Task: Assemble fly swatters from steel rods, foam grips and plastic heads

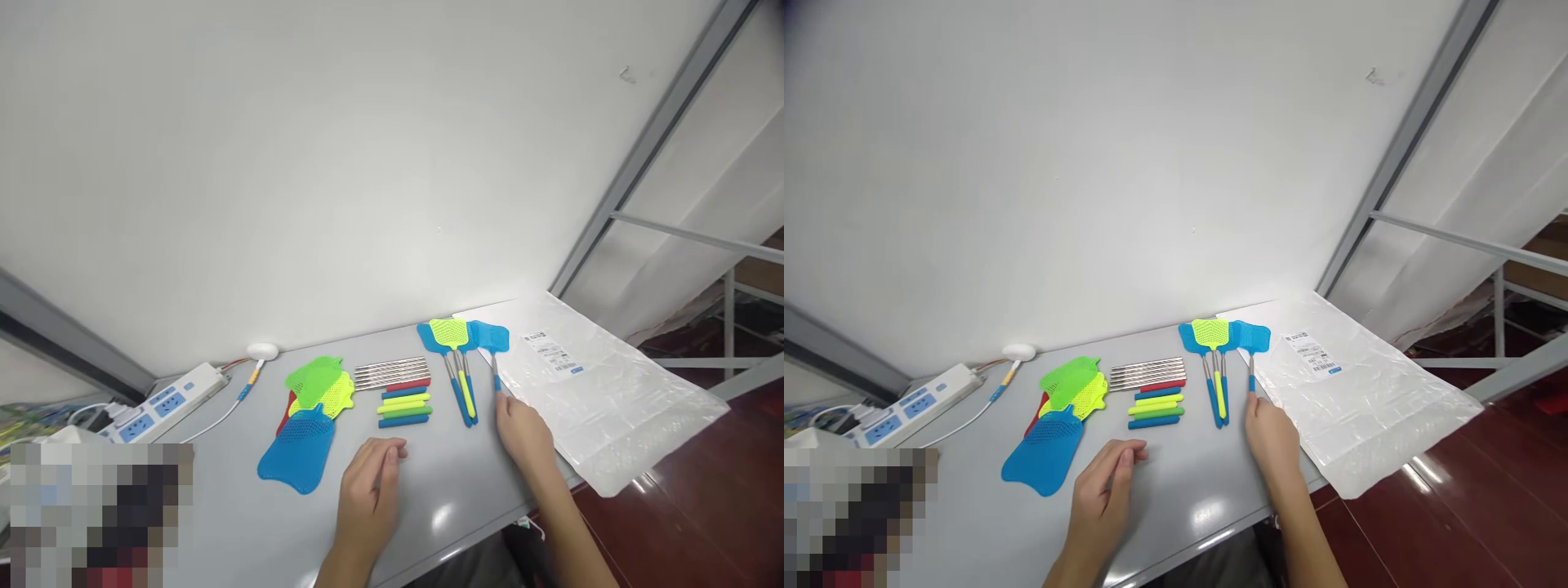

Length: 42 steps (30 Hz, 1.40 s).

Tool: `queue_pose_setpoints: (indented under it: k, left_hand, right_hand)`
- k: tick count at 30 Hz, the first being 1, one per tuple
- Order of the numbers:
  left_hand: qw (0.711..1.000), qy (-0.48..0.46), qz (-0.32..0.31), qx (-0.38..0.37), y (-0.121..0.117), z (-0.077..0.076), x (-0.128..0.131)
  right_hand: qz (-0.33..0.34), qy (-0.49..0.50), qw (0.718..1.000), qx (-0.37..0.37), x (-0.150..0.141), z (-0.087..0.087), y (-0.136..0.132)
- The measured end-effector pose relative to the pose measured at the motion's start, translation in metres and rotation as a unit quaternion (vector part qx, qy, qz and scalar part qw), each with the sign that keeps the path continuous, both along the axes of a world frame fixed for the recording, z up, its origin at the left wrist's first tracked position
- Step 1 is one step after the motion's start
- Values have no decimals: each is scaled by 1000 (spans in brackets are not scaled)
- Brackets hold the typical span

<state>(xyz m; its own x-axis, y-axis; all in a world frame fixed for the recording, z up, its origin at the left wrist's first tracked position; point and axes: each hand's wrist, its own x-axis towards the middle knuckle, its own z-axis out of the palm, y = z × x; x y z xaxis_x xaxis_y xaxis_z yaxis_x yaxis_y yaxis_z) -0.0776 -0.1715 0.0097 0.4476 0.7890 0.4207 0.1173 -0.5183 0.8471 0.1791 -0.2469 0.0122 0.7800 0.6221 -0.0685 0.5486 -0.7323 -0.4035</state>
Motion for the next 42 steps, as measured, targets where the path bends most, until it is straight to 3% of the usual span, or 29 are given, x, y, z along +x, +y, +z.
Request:
queue_pose_setpoints:
  k: [5,11,21,32,42]
  left_hand:
    - [999,32,8,14,1,-3,-3]
    - [999,43,-15,25,1,-2,1]
    - [999,39,23,-5,-1,5,1]
    - [999,43,20,-11,0,-4,-1]
    - [999,50,20,-9,-1,-2,0]
  right_hand:
    - [41,-10,998,-52,-2,3,18]
    - [62,-34,995,-73,-8,6,20]
    - [91,-62,992,-65,-10,3,10]
    - [109,-67,990,-54,-9,1,7]
    - [100,-78,990,-59,-8,-5,8]
